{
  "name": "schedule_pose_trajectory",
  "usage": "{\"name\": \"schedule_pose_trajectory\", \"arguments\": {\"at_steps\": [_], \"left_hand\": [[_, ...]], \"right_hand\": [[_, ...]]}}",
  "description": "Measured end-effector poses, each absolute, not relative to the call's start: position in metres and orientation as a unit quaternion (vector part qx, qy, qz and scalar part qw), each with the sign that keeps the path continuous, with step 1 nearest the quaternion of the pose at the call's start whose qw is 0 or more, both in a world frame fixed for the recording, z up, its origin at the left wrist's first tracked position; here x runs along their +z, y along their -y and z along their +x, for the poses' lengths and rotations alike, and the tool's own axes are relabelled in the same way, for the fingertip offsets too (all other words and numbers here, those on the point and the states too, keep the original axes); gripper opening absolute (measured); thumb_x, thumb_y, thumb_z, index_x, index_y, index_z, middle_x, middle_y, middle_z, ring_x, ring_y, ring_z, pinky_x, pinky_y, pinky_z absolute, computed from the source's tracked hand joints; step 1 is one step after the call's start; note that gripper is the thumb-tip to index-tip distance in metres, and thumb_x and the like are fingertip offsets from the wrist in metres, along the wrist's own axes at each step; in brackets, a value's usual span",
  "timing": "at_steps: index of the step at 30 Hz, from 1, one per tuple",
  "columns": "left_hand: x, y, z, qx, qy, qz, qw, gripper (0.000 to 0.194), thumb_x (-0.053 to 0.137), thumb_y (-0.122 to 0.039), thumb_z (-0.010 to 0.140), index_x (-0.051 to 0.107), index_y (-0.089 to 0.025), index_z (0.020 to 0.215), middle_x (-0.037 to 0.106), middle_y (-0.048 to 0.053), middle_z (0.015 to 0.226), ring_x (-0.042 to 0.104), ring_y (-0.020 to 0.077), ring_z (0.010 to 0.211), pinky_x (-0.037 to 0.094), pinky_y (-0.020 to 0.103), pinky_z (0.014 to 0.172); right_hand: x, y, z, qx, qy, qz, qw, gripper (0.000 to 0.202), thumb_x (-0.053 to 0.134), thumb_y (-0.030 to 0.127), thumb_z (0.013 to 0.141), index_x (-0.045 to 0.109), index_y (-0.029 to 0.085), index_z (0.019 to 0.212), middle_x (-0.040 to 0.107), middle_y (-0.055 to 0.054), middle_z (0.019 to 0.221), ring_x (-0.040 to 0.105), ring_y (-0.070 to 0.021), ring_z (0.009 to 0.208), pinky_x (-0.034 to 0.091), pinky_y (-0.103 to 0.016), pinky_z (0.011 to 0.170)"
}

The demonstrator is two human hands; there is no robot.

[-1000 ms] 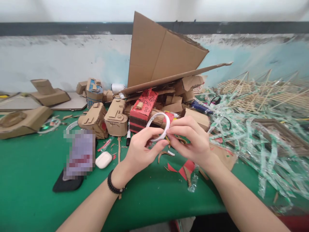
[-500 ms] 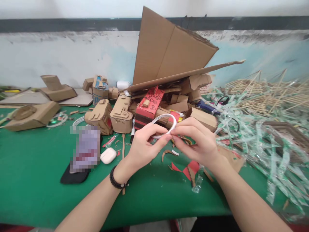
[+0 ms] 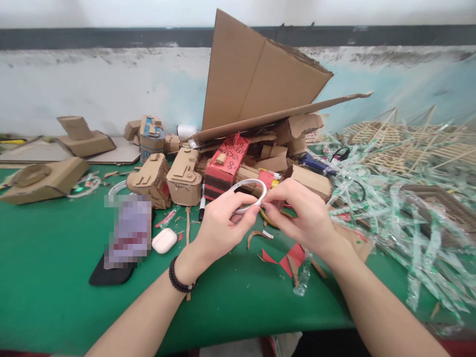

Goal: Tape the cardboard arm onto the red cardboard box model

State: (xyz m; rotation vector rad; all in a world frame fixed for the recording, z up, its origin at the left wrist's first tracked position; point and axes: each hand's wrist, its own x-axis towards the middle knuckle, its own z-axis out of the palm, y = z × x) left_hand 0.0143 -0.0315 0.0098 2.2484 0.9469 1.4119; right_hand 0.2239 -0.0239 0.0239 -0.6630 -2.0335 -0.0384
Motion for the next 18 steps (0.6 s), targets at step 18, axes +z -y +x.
{"name": "schedule_pose_trajectory", "arguments": {"at_steps": [18], "left_hand": [[0.017, 0.032, 0.013, 0.515, -0.351, 0.724, 0.294, 0.015, 0.066, -0.014, 0.084, 0.063, -0.018, 0.07, 0.053, -0.005, 0.065, 0.043, 0.0074, 0.055, 0.034, 0.021, 0.051]], "right_hand": [[0.003, 0.023, 0.209, -0.035, 0.842, -0.219, 0.492, 0.015, 0.066, 0.008, 0.102, 0.061, 0.022, 0.105, 0.072, -0.004, 0.087, 0.064, -0.018, 0.08, 0.056, -0.03, 0.07]]}}
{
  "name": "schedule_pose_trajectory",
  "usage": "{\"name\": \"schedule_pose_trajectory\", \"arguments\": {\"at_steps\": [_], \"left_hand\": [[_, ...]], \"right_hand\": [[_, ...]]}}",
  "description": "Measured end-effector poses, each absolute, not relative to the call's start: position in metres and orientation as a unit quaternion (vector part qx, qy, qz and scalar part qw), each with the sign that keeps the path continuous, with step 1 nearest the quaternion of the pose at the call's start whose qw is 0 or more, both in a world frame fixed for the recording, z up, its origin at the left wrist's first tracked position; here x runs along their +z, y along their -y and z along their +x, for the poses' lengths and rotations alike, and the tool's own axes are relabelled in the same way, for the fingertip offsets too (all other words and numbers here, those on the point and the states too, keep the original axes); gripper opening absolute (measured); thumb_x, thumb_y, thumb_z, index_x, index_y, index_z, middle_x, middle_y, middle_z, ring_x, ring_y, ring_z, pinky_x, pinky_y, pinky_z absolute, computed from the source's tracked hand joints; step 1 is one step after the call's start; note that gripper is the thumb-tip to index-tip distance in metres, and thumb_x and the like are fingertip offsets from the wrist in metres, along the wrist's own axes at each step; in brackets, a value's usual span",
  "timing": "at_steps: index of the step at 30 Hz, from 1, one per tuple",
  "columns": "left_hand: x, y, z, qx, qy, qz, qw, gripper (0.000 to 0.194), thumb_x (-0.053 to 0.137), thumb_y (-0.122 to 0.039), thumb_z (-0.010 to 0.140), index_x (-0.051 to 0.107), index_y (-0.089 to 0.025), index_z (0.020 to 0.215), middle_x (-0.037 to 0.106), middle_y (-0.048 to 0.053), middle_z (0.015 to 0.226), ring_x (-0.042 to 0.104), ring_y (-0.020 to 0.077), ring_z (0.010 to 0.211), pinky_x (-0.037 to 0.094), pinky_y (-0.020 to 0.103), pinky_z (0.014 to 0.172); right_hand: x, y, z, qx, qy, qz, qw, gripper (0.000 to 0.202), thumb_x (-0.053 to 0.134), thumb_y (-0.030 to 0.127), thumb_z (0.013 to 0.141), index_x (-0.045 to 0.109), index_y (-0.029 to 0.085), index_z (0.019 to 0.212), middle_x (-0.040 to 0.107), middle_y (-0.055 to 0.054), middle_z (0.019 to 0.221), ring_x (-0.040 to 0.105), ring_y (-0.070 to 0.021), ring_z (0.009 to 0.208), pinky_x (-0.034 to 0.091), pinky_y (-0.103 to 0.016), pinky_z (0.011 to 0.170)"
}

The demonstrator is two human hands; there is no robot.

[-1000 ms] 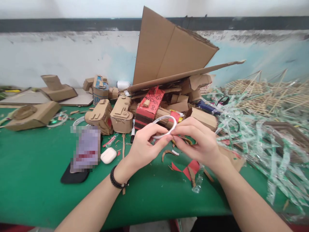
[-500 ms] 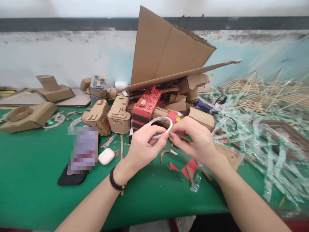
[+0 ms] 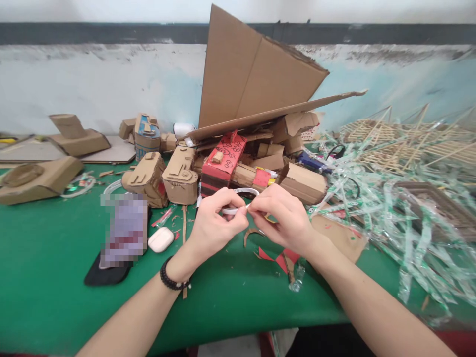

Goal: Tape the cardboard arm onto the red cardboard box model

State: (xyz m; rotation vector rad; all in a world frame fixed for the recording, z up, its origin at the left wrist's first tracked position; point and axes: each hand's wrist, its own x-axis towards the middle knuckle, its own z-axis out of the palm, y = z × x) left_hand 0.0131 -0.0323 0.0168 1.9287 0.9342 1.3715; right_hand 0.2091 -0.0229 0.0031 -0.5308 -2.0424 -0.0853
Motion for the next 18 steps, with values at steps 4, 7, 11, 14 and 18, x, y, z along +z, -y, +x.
{"name": "schedule_pose_trajectory", "arguments": {"at_steps": [4, 7, 11, 14, 18], "left_hand": [[0.021, 0.033, 0.014, 0.516, -0.345, 0.699, 0.355, 0.016, 0.067, -0.019, 0.084, 0.062, -0.018, 0.068, 0.052, -0.005, 0.062, 0.042, 0.0074, 0.054, 0.034, 0.021, 0.051], [0.022, 0.033, 0.015, 0.513, -0.351, 0.672, 0.404, 0.02, 0.071, -0.026, 0.084, 0.062, -0.018, 0.068, 0.054, -0.004, 0.061, 0.044, 0.0088, 0.054, 0.035, 0.022, 0.051], [0.016, 0.033, 0.017, 0.496, -0.356, 0.624, 0.487, 0.029, 0.079, -0.038, 0.083, 0.061, -0.019, 0.069, 0.053, -0.004, 0.058, 0.042, 0.0091, 0.051, 0.031, 0.023, 0.048], [0.012, 0.034, 0.02, 0.491, -0.349, 0.58, 0.549, 0.038, 0.083, -0.047, 0.082, 0.06, -0.019, 0.07, 0.051, -0.005, 0.057, 0.041, 0.009, 0.051, 0.031, 0.024, 0.049], [0.009, 0.037, 0.025, 0.486, -0.336, 0.505, 0.629, 0.043, 0.086, -0.05, 0.077, 0.058, -0.019, 0.069, 0.051, -0.006, 0.058, 0.04, 0.0077, 0.05, 0.031, 0.024, 0.049]], "right_hand": [[0.003, 0.024, 0.207, -0.057, 0.834, -0.205, 0.509, 0.02, 0.067, 0.006, 0.101, 0.062, 0.023, 0.11, 0.075, -0.004, 0.09, 0.065, -0.0186, 0.08, 0.057, -0.032, 0.07], [0.002, 0.025, 0.206, -0.077, 0.827, -0.192, 0.523, 0.023, 0.068, 0.005, 0.099, 0.063, 0.023, 0.114, 0.077, -0.004, 0.093, 0.067, -0.0191, 0.08, 0.057, -0.034, 0.072], [0.001, 0.024, 0.206, -0.087, 0.822, -0.187, 0.531, 0.026, 0.07, 0.006, 0.098, 0.065, 0.024, 0.116, 0.077, -0.004, 0.094, 0.069, -0.0208, 0.079, 0.056, -0.037, 0.071], [0.001, 0.024, 0.207, -0.109, 0.821, -0.177, 0.532, 0.029, 0.071, 0.004, 0.096, 0.066, 0.025, 0.116, 0.076, -0.004, 0.092, 0.068, -0.0214, 0.079, 0.056, -0.037, 0.07], [0.002, 0.025, 0.209, -0.15, 0.828, -0.177, 0.511, 0.026, 0.067, 0.005, 0.097, 0.065, 0.022, 0.115, 0.075, -0.005, 0.087, 0.064, -0.0222, 0.078, 0.058, -0.038, 0.069]]}}
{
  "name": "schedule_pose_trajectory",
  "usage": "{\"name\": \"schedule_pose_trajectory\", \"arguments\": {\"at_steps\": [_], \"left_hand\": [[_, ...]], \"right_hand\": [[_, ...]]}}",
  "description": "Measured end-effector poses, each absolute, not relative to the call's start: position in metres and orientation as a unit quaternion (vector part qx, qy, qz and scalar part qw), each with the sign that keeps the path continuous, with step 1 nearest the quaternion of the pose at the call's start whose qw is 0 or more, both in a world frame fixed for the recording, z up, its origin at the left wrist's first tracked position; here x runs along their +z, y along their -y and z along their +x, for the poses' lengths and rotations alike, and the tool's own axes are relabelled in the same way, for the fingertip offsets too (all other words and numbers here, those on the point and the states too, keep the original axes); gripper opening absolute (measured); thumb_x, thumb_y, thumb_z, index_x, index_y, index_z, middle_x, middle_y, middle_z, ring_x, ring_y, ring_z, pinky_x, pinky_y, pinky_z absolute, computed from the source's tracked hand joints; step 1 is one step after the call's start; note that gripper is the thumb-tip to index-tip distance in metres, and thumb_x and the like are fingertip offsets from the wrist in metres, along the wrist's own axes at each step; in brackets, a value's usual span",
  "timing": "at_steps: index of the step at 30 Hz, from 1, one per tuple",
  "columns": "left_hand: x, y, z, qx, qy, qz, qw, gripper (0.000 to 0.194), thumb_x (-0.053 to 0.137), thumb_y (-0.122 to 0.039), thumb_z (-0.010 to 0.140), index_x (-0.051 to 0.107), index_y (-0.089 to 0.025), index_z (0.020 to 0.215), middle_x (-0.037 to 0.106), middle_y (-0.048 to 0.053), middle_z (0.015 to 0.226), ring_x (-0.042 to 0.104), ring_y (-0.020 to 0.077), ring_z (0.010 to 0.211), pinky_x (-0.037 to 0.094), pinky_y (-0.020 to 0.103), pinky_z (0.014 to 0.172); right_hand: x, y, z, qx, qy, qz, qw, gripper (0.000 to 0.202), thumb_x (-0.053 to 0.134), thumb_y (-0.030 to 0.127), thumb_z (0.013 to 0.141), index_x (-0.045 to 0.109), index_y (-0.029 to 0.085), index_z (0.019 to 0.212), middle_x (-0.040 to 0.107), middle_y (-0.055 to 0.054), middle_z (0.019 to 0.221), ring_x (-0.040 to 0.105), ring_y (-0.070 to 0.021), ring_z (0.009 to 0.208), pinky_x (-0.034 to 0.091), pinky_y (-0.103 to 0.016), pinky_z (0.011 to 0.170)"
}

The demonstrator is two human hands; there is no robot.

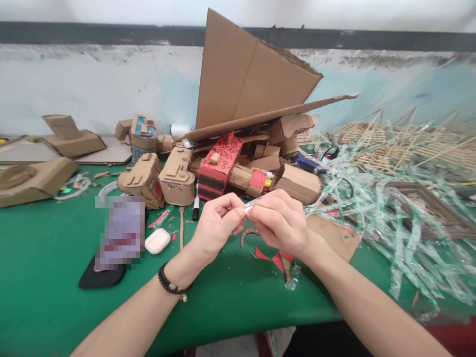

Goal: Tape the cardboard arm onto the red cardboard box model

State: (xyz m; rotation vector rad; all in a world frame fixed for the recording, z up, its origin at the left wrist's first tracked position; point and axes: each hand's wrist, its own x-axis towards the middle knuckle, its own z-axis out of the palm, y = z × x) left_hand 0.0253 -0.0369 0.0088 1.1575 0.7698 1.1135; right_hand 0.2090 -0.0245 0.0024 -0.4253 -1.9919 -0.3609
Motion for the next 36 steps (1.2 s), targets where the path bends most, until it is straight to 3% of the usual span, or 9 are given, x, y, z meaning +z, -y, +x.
{"name": "schedule_pose_trajectory", "arguments": {"at_steps": [4, 13, 25, 30, 33, 36], "left_hand": [[0.01, 0.039, 0.03, 0.484, -0.329, 0.484, 0.65, 0.04, 0.084, -0.045, 0.077, 0.055, -0.019, 0.068, 0.049, -0.006, 0.059, 0.037, 0.0062, 0.05, 0.033, 0.022, 0.049], [0.014, 0.044, 0.034, 0.452, -0.32, 0.436, 0.709, 0.044, 0.079, -0.044, 0.081, 0.046, -0.02, 0.063, 0.03, -0.009, 0.058, 0.022, 0.0065, 0.055, 0.03, 0.018, 0.049], [0.013, 0.04, 0.029, 0.449, -0.325, 0.435, 0.709, 0.038, 0.078, -0.043, 0.084, 0.052, -0.021, 0.067, 0.026, -0.01, 0.058, 0.024, 0.0069, 0.052, 0.037, 0.018, 0.045], [0.013, 0.034, 0.021, 0.464, -0.318, 0.49, 0.666, 0.039, 0.076, -0.051, 0.086, 0.057, -0.021, 0.07, 0.033, -0.009, 0.058, 0.032, 0.0085, 0.048, 0.047, 0.024, 0.045], [0.027, 0.037, 0.01, 0.471, -0.323, 0.544, 0.615, 0.036, 0.081, -0.049, 0.086, 0.064, -0.019, 0.075, 0.051, -0.006, 0.061, 0.05, 0.0098, 0.05, 0.048, 0.024, 0.052], [0.05, 0.047, -0.011, 0.418, -0.368, 0.683, 0.473, 0.029, 0.072, -0.044, 0.097, 0.07, -0.019, 0.082, 0.065, 0.0, 0.071, 0.062, 0.0139, 0.061, 0.048, 0.024, 0.057]], "right_hand": [[0.003, 0.024, 0.213, -0.175, 0.839, -0.168, 0.486, 0.02, 0.064, 0.008, 0.1, 0.066, 0.022, 0.115, 0.073, -0.005, 0.086, 0.063, -0.0223, 0.079, 0.059, -0.038, 0.071], [-0.002, 0.02, 0.217, -0.235, 0.834, -0.167, 0.471, 0.023, 0.059, 0.01, 0.102, 0.062, 0.026, 0.117, 0.071, -0.001, 0.082, 0.064, -0.0202, 0.073, 0.057, -0.034, 0.067], [-0.004, 0.02, 0.216, -0.251, 0.823, -0.127, 0.494, 0.022, 0.06, 0.007, 0.096, 0.064, 0.026, 0.106, 0.072, -0.004, 0.084, 0.065, -0.0217, 0.077, 0.059, -0.037, 0.064], [-0.005, 0.024, 0.211, -0.09, 0.769, -0.224, 0.592, 0.011, 0.061, 0.016, 0.103, 0.061, 0.027, 0.101, 0.066, -0.002, 0.082, 0.065, -0.0196, 0.074, 0.057, -0.036, 0.066], [-0.003, 0.018, 0.21, 0.113, 0.631, -0.326, 0.695, 0.008, 0.064, 0.031, 0.107, 0.061, 0.027, 0.101, 0.058, 0.001, 0.082, 0.056, -0.0142, 0.063, 0.048, -0.029, 0.056], [0.002, 0.008, 0.213, 0.366, 0.529, -0.326, 0.692, 0.022, 0.074, 0.043, 0.101, 0.062, 0.026, 0.099, 0.049, 0.005, 0.074, 0.046, -0.0117, 0.058, 0.04, -0.023, 0.048]]}}
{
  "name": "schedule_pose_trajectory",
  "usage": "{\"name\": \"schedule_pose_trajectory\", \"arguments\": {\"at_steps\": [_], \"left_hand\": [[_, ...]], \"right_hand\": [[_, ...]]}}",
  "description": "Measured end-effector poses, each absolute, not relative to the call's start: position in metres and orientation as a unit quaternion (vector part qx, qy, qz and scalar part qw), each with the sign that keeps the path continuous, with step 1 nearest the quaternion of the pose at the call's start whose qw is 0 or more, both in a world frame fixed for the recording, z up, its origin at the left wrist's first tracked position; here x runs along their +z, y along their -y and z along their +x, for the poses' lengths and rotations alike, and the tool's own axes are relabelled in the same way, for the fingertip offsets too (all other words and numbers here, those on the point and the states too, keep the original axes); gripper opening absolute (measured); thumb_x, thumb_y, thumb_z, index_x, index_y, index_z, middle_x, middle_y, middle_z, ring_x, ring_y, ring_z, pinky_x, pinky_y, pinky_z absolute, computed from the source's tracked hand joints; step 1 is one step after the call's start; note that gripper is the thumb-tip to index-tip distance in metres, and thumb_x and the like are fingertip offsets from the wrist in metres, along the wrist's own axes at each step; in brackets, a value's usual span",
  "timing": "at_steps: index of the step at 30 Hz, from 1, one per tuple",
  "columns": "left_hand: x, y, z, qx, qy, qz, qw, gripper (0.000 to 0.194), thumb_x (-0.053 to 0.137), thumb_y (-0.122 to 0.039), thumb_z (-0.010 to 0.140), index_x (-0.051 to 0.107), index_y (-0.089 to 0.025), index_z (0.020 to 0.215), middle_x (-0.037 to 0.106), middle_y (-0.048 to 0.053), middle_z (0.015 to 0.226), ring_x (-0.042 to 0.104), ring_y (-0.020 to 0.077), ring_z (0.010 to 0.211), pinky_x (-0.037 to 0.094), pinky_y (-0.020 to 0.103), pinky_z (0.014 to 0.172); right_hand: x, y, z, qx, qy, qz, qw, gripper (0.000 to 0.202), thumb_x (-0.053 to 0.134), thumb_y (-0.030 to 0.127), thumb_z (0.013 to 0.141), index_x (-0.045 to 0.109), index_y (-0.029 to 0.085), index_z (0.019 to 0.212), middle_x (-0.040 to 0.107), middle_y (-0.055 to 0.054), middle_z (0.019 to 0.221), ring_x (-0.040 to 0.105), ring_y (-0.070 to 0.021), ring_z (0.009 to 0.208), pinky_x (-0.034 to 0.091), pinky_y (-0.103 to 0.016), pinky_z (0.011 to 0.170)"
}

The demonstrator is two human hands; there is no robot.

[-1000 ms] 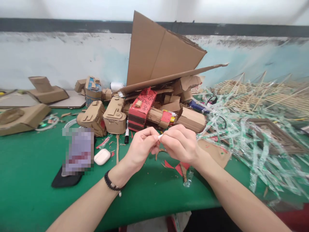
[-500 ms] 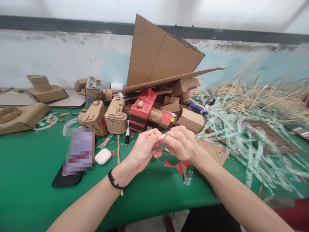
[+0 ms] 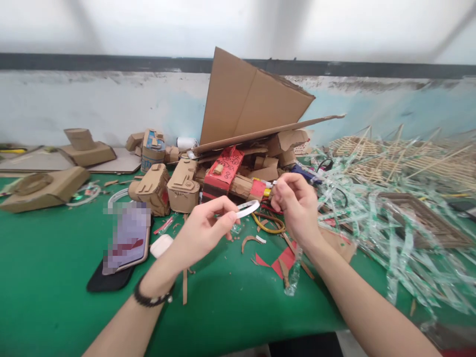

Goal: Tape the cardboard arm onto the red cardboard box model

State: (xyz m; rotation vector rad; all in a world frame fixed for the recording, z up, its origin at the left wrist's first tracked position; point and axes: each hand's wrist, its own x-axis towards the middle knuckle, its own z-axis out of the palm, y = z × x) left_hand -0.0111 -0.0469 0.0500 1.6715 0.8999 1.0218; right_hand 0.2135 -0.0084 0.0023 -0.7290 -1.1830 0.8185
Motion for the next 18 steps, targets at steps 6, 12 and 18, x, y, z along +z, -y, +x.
{"name": "schedule_pose_trajectory", "arguments": {"at_steps": [6, 12, 18], "left_hand": [[0.045, 0.07, -0.058, 0.216, -0.429, 0.853, 0.205, 0.02, 0.066, -0.035, 0.104, 0.081, -0.026, 0.095, 0.081, 0.003, 0.095, 0.072, 0.0227, 0.092, 0.055, 0.032, 0.085], [0.011, 0.075, -0.06, 0.128, -0.501, 0.854, 0.054, 0.011, 0.079, -0.025, 0.094, 0.082, -0.024, 0.104, 0.084, 0.007, 0.106, 0.072, 0.0344, 0.107, 0.054, 0.046, 0.094], [0.051, 0.056, -0.011, 0.375, -0.435, 0.769, 0.279, 0.028, 0.074, -0.04, 0.1, 0.077, -0.023, 0.122, 0.082, 0.004, 0.102, 0.075, 0.0183, 0.08, 0.06, 0.03, 0.074]], "right_hand": [[0.014, 0.004, 0.217, 0.619, 0.46, -0.255, 0.583, 0.035, 0.082, 0.048, 0.09, 0.054, 0.027, 0.094, 0.041, 0.006, 0.077, 0.042, -0.0129, 0.066, 0.037, -0.019, 0.048], [0.007, 0.012, 0.208, 0.637, 0.497, -0.222, 0.546, 0.035, 0.082, 0.05, 0.092, 0.056, 0.027, 0.094, 0.046, 0.006, 0.074, 0.045, -0.0133, 0.065, 0.041, -0.021, 0.049], [0.002, 0.018, 0.203, 0.504, 0.594, -0.243, 0.578, 0.026, 0.082, 0.046, 0.096, 0.068, 0.023, 0.096, 0.063, 0.003, 0.082, 0.055, -0.01, 0.061, 0.05, -0.024, 0.055]]}}
